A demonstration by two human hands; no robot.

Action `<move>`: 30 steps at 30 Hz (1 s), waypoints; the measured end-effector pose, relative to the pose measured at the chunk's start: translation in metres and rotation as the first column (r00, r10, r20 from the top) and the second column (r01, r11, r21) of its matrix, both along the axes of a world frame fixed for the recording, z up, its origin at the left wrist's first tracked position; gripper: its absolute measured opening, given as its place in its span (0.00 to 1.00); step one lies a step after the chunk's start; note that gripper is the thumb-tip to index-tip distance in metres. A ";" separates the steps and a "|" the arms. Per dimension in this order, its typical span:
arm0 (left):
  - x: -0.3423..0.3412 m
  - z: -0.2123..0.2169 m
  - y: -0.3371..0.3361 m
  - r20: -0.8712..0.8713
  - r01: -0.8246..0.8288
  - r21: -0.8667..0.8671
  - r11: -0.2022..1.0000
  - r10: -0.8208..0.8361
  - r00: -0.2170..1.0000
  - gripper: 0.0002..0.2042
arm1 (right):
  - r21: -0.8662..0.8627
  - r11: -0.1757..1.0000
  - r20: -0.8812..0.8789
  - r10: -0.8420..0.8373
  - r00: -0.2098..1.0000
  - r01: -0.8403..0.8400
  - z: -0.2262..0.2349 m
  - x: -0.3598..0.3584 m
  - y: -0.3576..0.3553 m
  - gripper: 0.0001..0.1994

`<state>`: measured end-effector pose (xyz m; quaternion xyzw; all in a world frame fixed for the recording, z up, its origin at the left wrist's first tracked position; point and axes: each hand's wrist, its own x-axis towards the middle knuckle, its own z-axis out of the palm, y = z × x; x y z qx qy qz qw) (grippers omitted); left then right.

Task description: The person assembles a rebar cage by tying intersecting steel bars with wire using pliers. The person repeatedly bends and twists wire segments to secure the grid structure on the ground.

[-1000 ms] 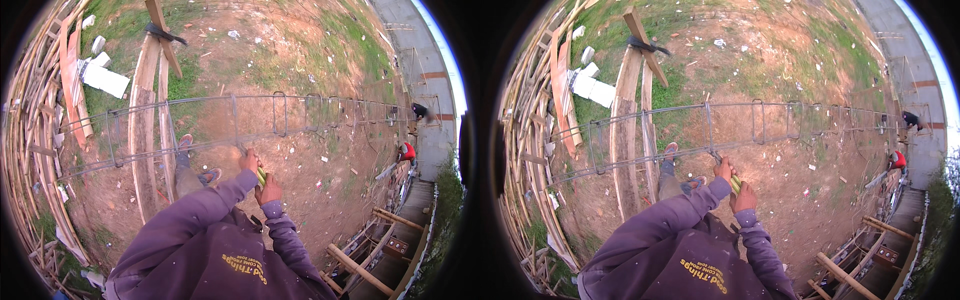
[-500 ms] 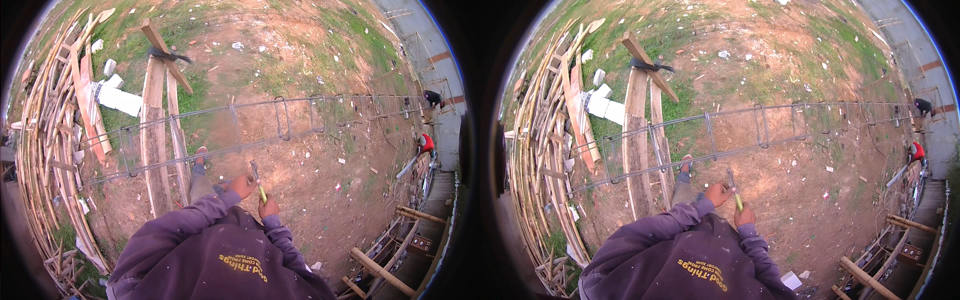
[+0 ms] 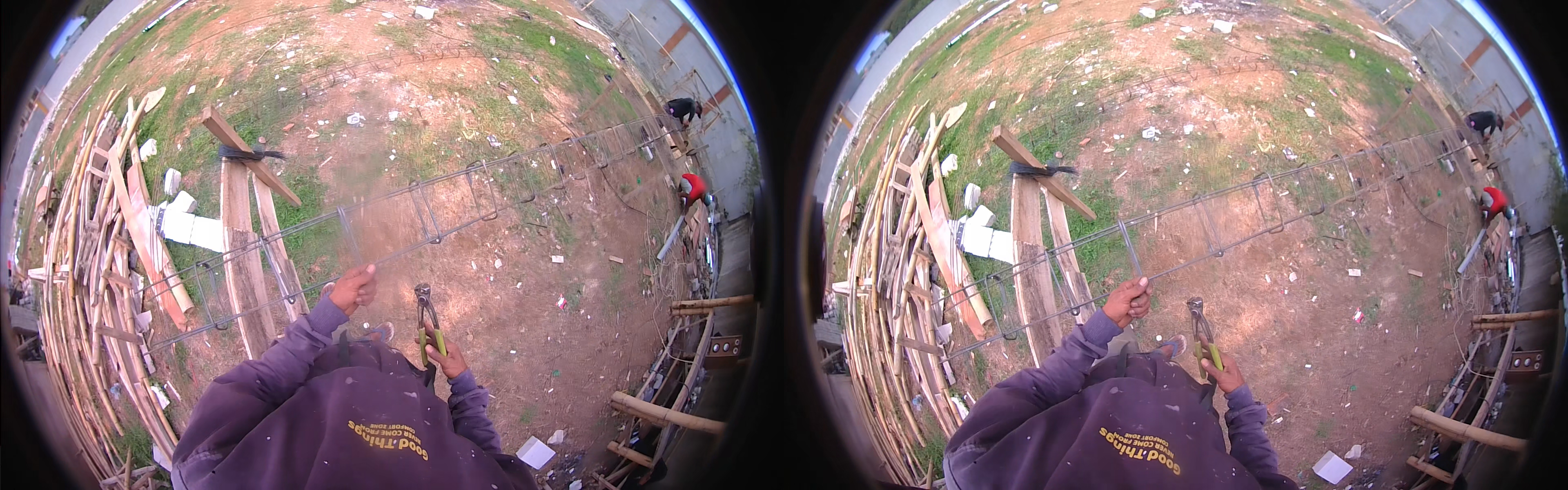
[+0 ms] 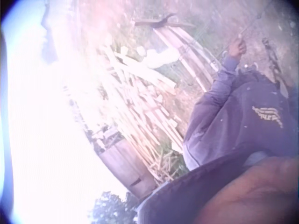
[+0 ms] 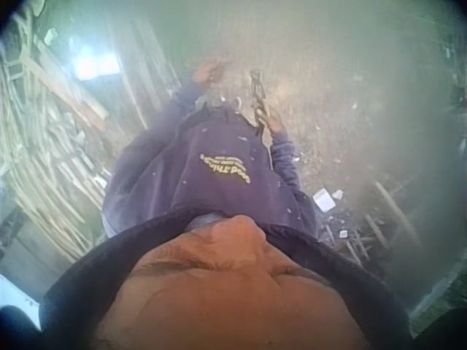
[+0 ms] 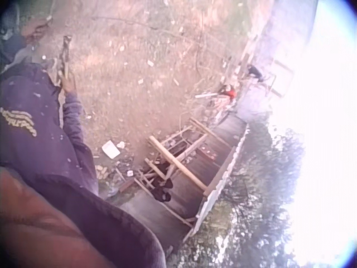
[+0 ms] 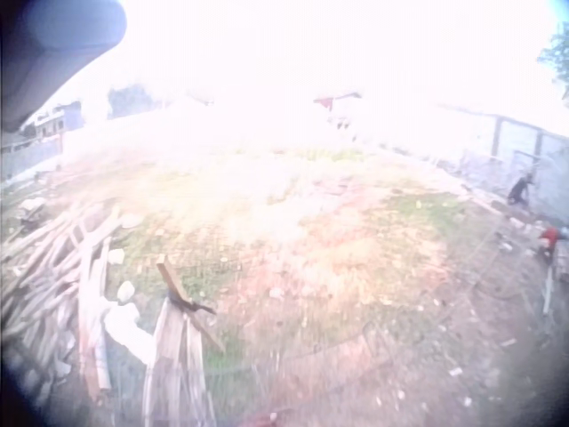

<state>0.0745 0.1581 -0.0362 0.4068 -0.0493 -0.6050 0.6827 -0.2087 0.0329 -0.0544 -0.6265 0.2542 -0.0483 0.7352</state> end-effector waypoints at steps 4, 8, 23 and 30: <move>-0.005 0.042 0.011 -0.081 -0.362 -0.166 0.917 0.354 0.932 0.13 | -0.766 0.642 -0.001 -0.050 0.999 0.032 0.004 0.030 -0.009 0.16; 0.043 0.083 0.034 -0.045 -0.703 -0.359 0.614 0.741 0.671 0.13 | -0.593 0.805 -0.155 -0.130 0.979 0.013 -0.007 0.050 -0.021 0.10; -0.007 0.048 0.065 0.320 -0.700 -0.028 0.714 0.669 0.670 0.14 | -0.555 0.609 0.084 -0.637 0.767 0.567 -0.068 0.173 -0.140 0.19; -0.003 0.044 0.058 0.507 -0.619 0.033 0.784 0.521 0.687 0.15 | -0.528 0.834 -0.485 -0.450 0.750 0.159 -0.170 0.105 -0.104 0.22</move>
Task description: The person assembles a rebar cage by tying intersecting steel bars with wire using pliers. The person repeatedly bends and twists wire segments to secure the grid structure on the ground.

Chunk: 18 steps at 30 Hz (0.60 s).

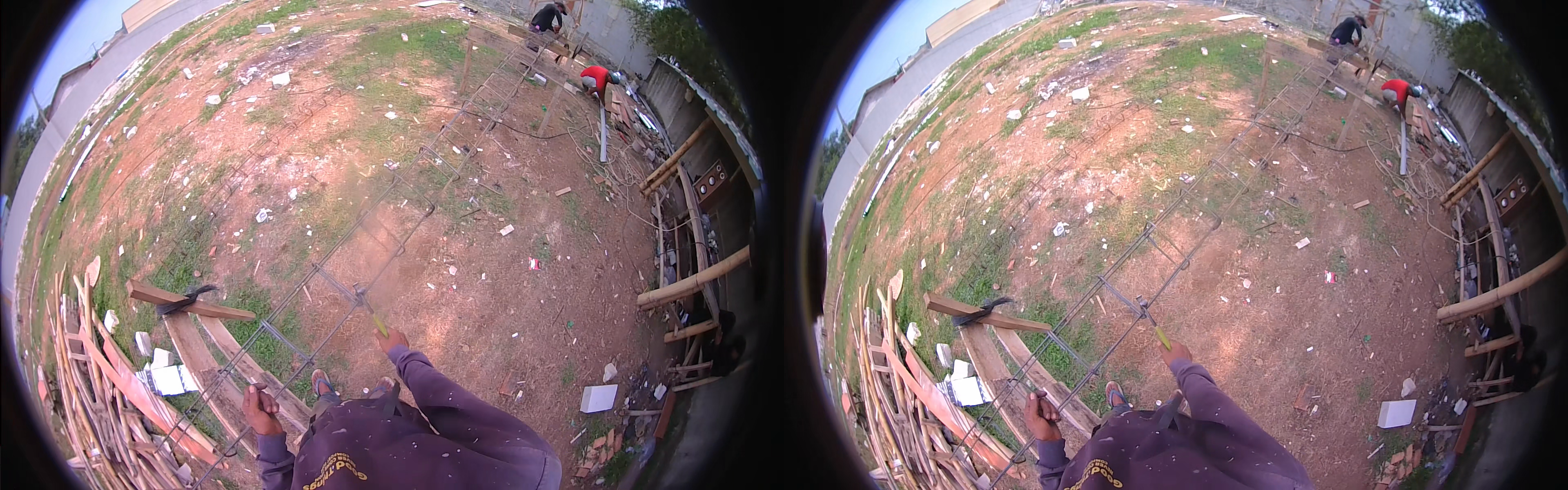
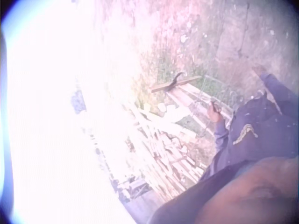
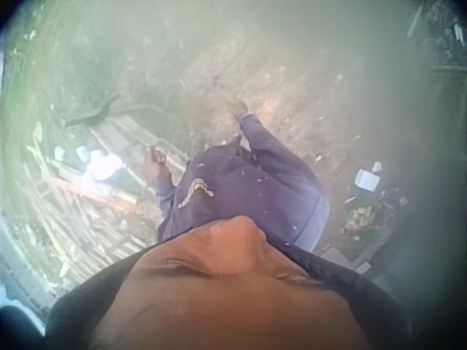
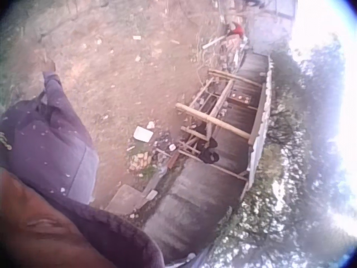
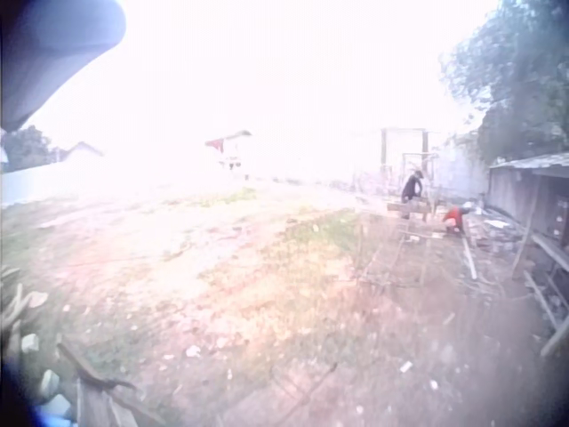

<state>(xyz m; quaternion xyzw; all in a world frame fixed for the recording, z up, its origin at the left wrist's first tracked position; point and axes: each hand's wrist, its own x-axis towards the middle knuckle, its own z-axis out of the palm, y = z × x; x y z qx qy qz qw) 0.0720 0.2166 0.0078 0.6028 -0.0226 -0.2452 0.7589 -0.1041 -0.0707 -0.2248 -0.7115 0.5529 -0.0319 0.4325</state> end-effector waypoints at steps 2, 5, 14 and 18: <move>-0.001 0.000 -0.008 0.114 0.057 0.076 0.995 -0.066 0.991 0.14 | 0.049 0.997 -0.124 0.063 0.990 -0.058 -0.012 -0.006 -0.002 0.20; -0.010 0.002 -0.027 0.207 0.206 0.148 0.967 -0.234 0.950 0.15 | 0.035 0.994 -0.185 0.113 0.976 -0.108 -0.017 0.010 -0.022 0.19; -0.039 0.014 -0.052 0.407 0.311 0.387 0.868 -0.463 0.788 0.14 | -0.234 0.960 0.298 -0.083 0.951 0.157 0.079 0.073 -0.012 0.24; -0.045 0.018 -0.061 0.580 0.142 0.446 0.884 -0.406 0.706 0.10 | 0.246 0.960 0.699 -0.080 0.710 -0.135 0.176 0.060 0.056 0.19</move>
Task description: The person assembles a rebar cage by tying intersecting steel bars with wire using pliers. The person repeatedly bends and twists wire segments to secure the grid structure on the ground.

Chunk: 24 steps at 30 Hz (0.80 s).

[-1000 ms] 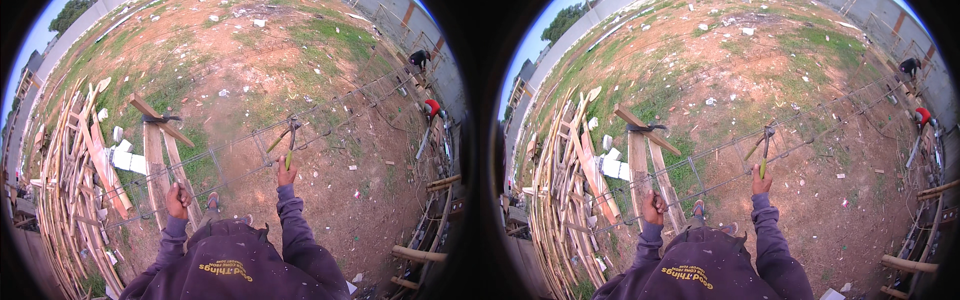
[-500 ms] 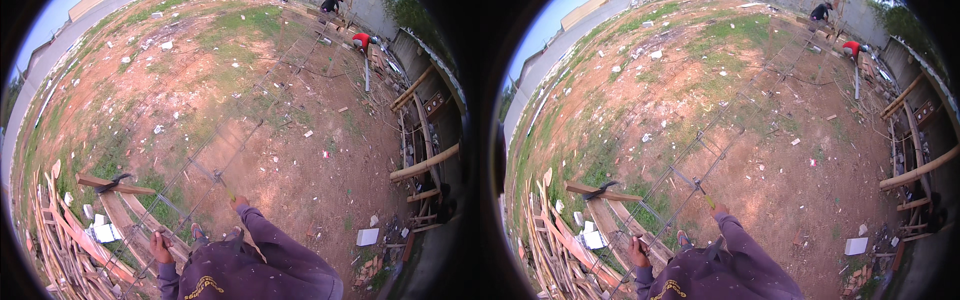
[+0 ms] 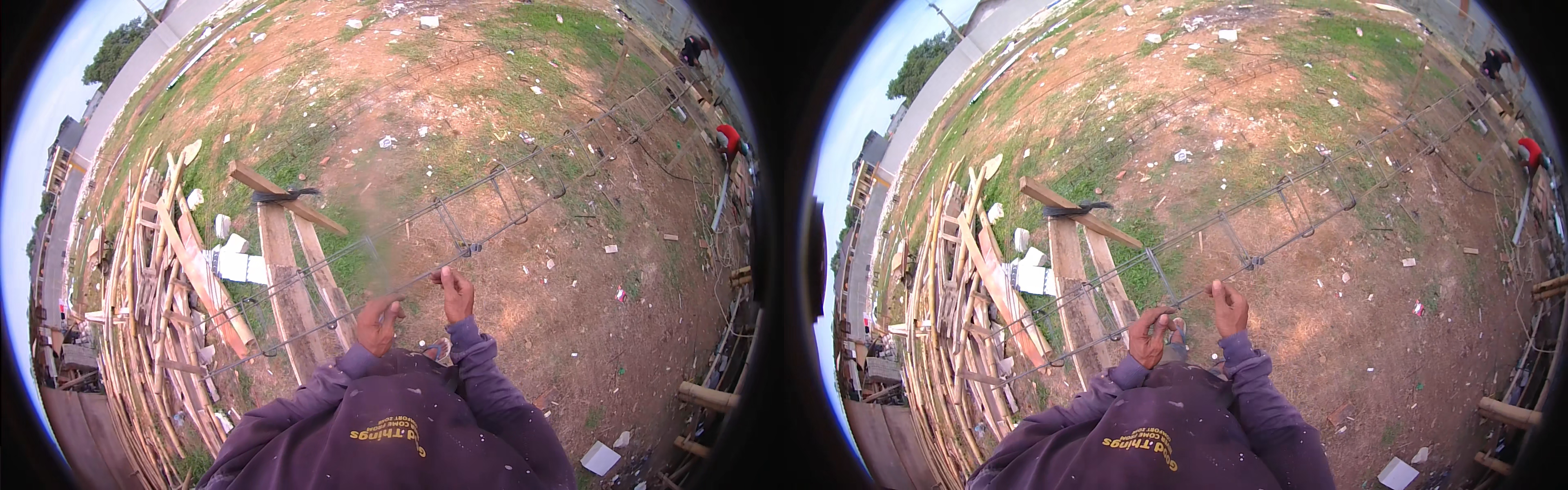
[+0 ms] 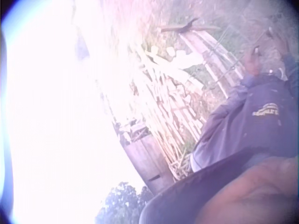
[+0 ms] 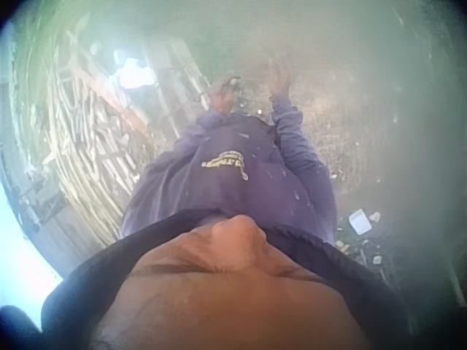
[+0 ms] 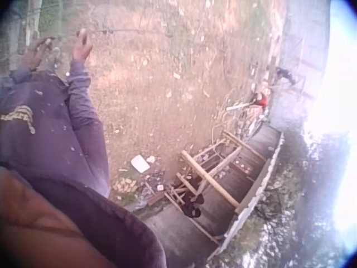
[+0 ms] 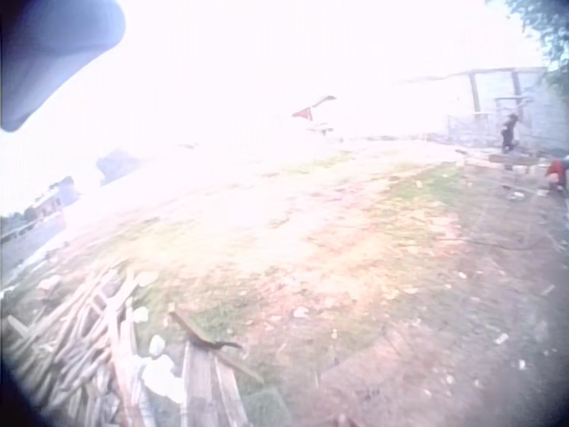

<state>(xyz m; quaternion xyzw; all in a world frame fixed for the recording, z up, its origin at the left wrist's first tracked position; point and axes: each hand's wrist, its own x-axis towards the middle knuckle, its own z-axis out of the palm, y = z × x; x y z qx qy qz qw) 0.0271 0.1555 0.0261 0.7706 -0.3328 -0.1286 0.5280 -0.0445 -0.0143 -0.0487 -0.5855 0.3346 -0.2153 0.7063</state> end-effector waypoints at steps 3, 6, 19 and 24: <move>0.000 -0.002 -0.007 0.332 0.101 0.040 0.994 -0.108 0.937 0.09 | 0.262 0.964 0.254 -0.026 0.967 -0.043 0.047 -0.006 0.045 0.19; -0.005 -0.005 -0.010 0.380 0.263 0.144 0.954 -0.299 0.875 0.09 | 0.342 0.938 0.201 -0.131 0.971 0.056 0.067 -0.010 0.057 0.18; 0.003 0.021 -0.004 -0.491 0.081 -0.162 0.984 -0.151 0.858 0.17 | -0.471 0.879 -0.056 0.062 0.997 -0.081 0.079 -0.027 0.082 0.11; 0.002 0.020 -0.004 -0.639 0.015 -0.168 0.986 -0.120 0.760 0.18 | -0.684 0.693 -0.198 0.121 0.973 -0.226 0.079 -0.029 0.080 0.08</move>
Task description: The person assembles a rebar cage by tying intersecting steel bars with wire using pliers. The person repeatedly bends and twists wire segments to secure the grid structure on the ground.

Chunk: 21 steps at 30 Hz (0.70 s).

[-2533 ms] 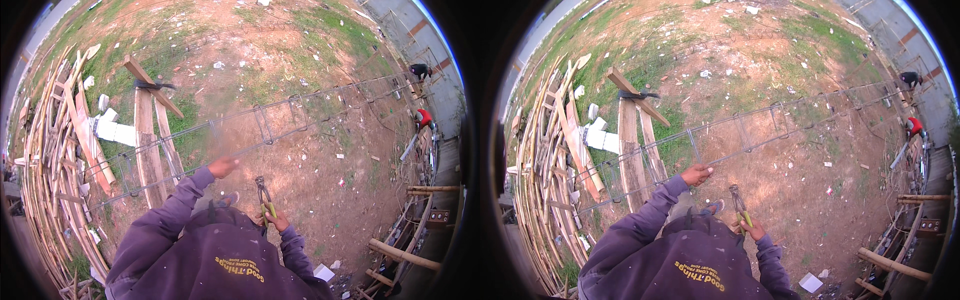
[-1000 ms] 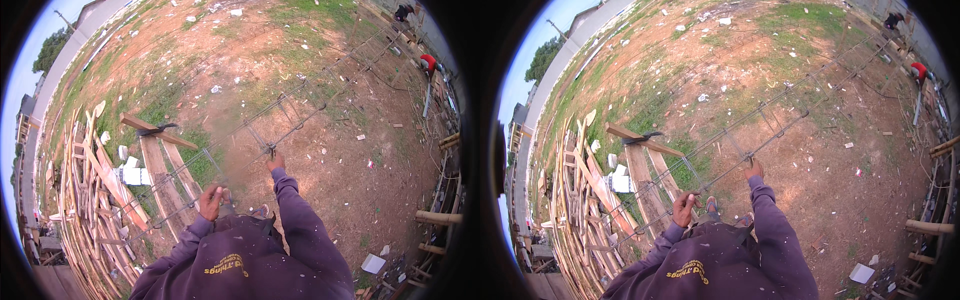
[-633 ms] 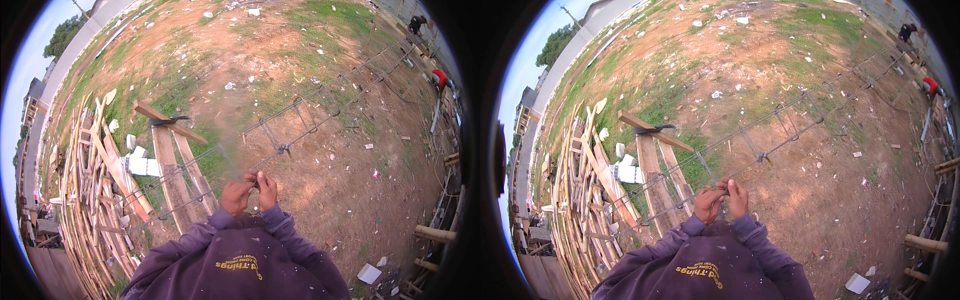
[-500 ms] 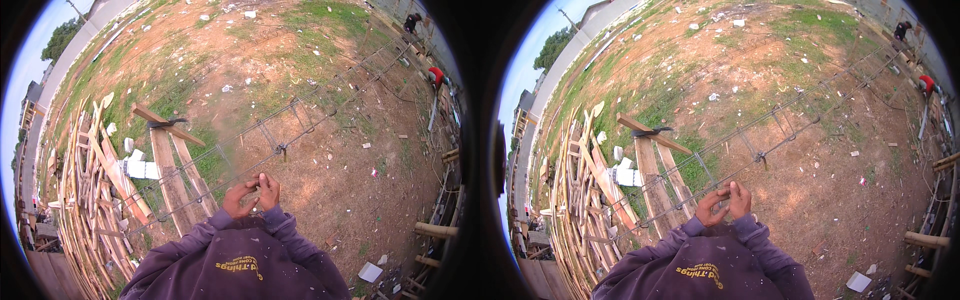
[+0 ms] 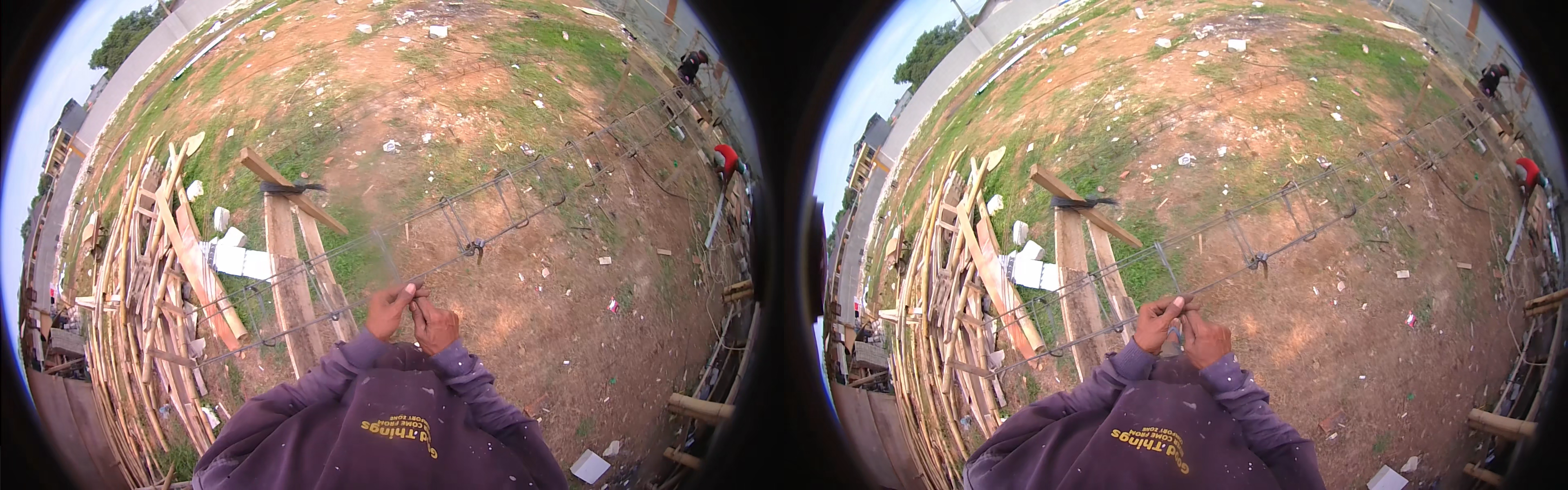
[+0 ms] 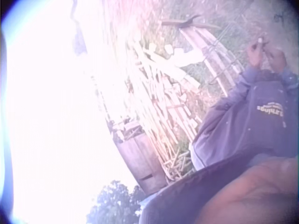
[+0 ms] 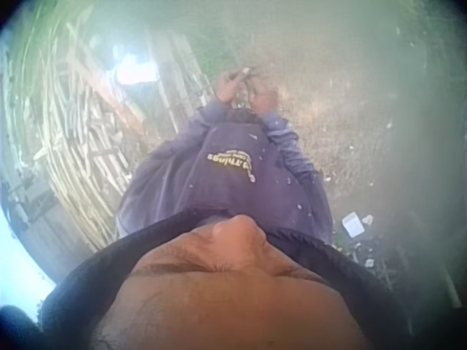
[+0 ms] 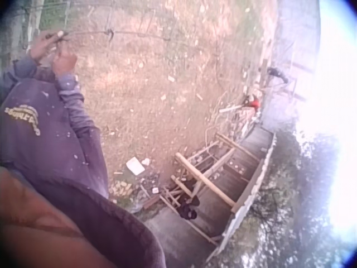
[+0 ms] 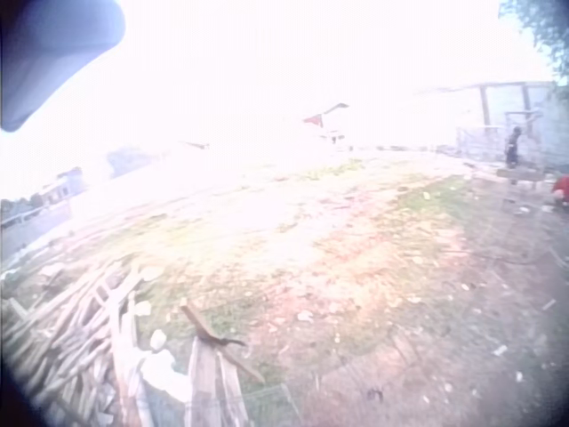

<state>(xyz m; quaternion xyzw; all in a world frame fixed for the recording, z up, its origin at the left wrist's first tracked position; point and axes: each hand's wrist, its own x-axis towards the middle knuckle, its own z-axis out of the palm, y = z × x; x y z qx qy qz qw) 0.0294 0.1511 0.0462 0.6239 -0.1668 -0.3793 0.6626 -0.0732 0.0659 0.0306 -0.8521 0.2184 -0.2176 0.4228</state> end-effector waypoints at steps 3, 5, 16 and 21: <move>0.009 -0.004 0.008 -0.224 0.058 -0.009 0.998 -0.058 0.973 0.18 | 0.044 0.989 -0.040 0.145 0.989 -0.143 0.000 -0.008 -0.011 0.08; 0.012 -0.009 0.011 -0.313 0.107 -0.051 0.993 -0.118 0.942 0.18 | 0.044 0.973 -0.011 0.229 0.973 -0.228 -0.001 -0.013 -0.019 0.07; 0.014 -0.012 -0.005 -0.226 -0.384 -0.160 0.909 0.345 0.911 0.17 | 0.526 0.815 -0.025 0.300 0.954 -0.243 -0.031 -0.023 -0.029 0.13; 0.048 0.000 -0.008 -0.375 -0.511 -0.311 0.801 0.391 0.841 0.15 | 0.799 0.535 0.031 0.421 0.907 -0.276 -0.035 -0.038 -0.041 0.14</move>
